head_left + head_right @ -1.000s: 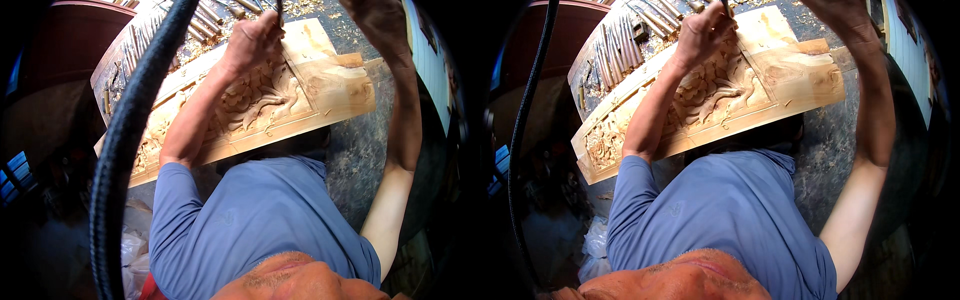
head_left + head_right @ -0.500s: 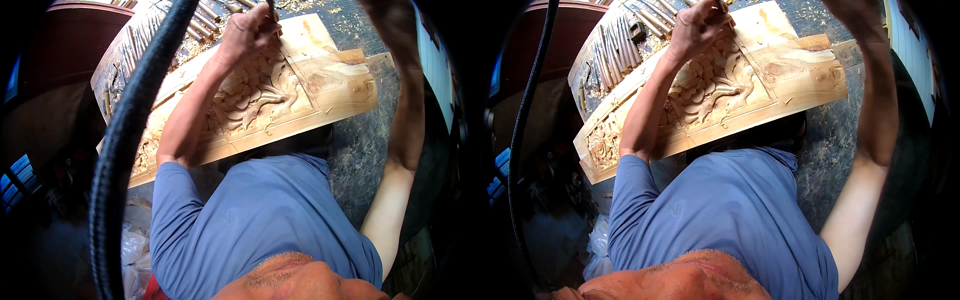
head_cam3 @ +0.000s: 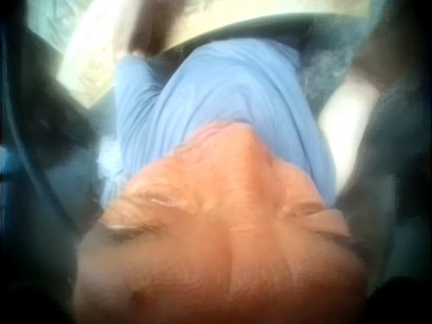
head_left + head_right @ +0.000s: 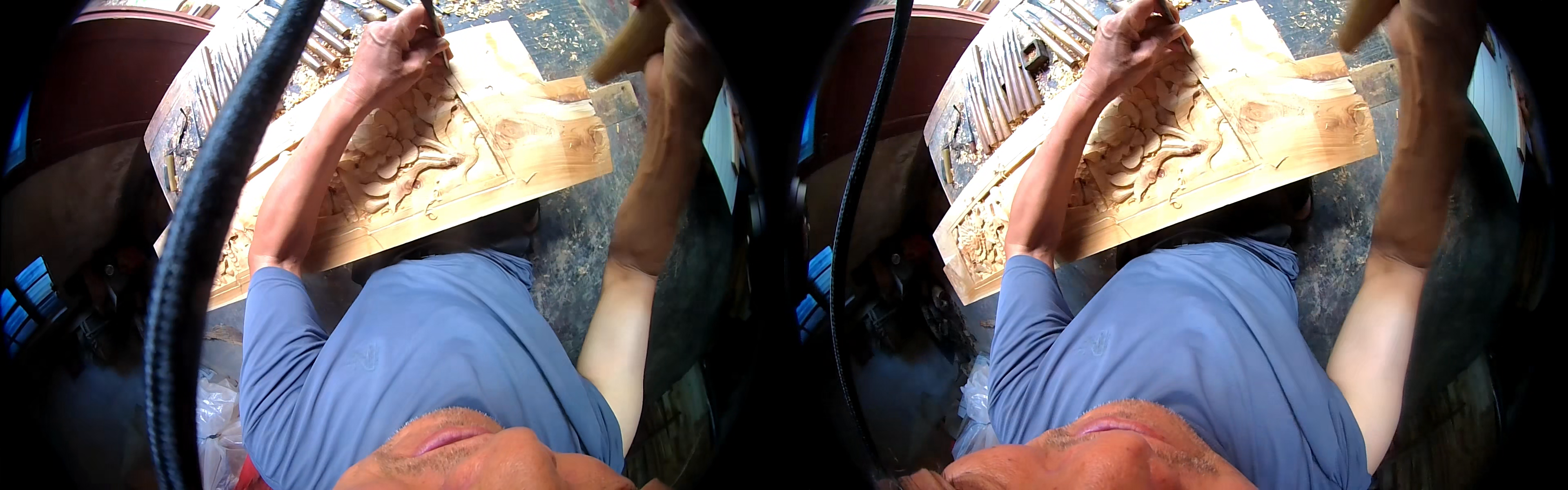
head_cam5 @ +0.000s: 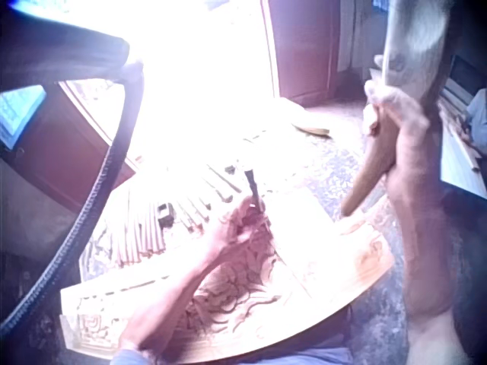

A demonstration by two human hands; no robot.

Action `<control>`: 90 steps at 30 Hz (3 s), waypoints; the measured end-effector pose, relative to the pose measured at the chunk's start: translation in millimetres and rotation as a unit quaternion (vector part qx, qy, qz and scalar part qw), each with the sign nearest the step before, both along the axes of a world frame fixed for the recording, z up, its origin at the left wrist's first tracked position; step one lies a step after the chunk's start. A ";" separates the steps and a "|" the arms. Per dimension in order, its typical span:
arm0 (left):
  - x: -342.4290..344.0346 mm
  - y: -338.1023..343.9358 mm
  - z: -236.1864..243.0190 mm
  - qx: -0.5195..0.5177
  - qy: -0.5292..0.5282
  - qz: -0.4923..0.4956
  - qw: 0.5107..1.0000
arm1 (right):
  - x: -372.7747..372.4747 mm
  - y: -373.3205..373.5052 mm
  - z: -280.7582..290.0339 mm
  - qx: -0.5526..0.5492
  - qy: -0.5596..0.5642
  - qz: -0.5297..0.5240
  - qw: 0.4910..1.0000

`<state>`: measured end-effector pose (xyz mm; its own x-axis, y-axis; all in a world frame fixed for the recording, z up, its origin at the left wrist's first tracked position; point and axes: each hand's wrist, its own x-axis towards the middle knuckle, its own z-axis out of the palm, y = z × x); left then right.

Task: The person carves a decorative floral design into a wooden panel using a chisel and a wooden mallet.

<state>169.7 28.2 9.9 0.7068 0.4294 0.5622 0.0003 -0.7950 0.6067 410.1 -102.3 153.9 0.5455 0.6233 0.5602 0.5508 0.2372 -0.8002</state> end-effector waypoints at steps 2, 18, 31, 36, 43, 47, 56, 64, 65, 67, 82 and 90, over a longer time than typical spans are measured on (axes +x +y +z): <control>4.5 -0.6 4.1 0.006 -0.013 -0.011 1.000 | -10.1 10.1 -31.2 -0.024 -0.365 -0.006 0.931; -2.8 -4.1 -9.5 0.056 0.126 0.011 0.990 | 0.2 -1.1 -27.4 -0.116 -0.395 -0.022 0.911; -7.7 -3.2 -10.1 0.001 0.022 0.030 0.999 | -7.0 -13.6 -4.9 -0.041 -0.278 -0.085 0.956; -4.4 -6.5 -5.3 -0.002 0.088 0.021 0.996 | -19.3 -11.3 -25.2 0.068 -0.086 -0.093 0.990; -9.8 -6.5 -0.3 -0.057 0.077 0.014 0.995 | -2.2 -17.3 -14.7 -0.080 -0.283 -0.084 0.952; -2.9 -3.9 -4.1 -0.004 0.070 -0.009 0.998 | -17.6 -20.3 -8.7 -0.046 -0.123 -0.058 0.990; -2.0 -7.4 -4.1 -0.274 -0.004 -0.023 0.961 | 46.9 -42.7 -45.6 -0.044 -0.173 -0.039 0.983; -148.8 79.9 6.4 -0.372 -0.257 0.181 0.874 | -63.4 -118.1 -142.4 -0.117 -0.336 -0.150 0.922; -166.9 81.6 9.6 -0.356 -0.238 0.245 0.870 | -76.8 -123.5 -150.3 -0.157 -0.335 -0.143 0.918; -207.2 90.9 4.4 -0.333 -0.229 0.304 0.863 | -92.4 -122.1 -148.8 -0.162 -0.385 -0.124 0.900; -240.6 152.5 -20.8 -0.115 -0.136 0.458 0.871 | -129.8 -99.5 -152.2 -0.235 -0.385 -0.148 0.880; -209.4 136.0 -36.5 -0.158 -0.079 0.270 0.947 | -130.1 -96.7 -150.4 -0.215 -0.382 -0.134 0.889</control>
<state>-39.7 164.2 -26.6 0.2545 0.8678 0.4268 0.2432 -0.4846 0.8403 280.0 -199.0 3.5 0.2700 0.7748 0.5717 0.9628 -0.2220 -0.1539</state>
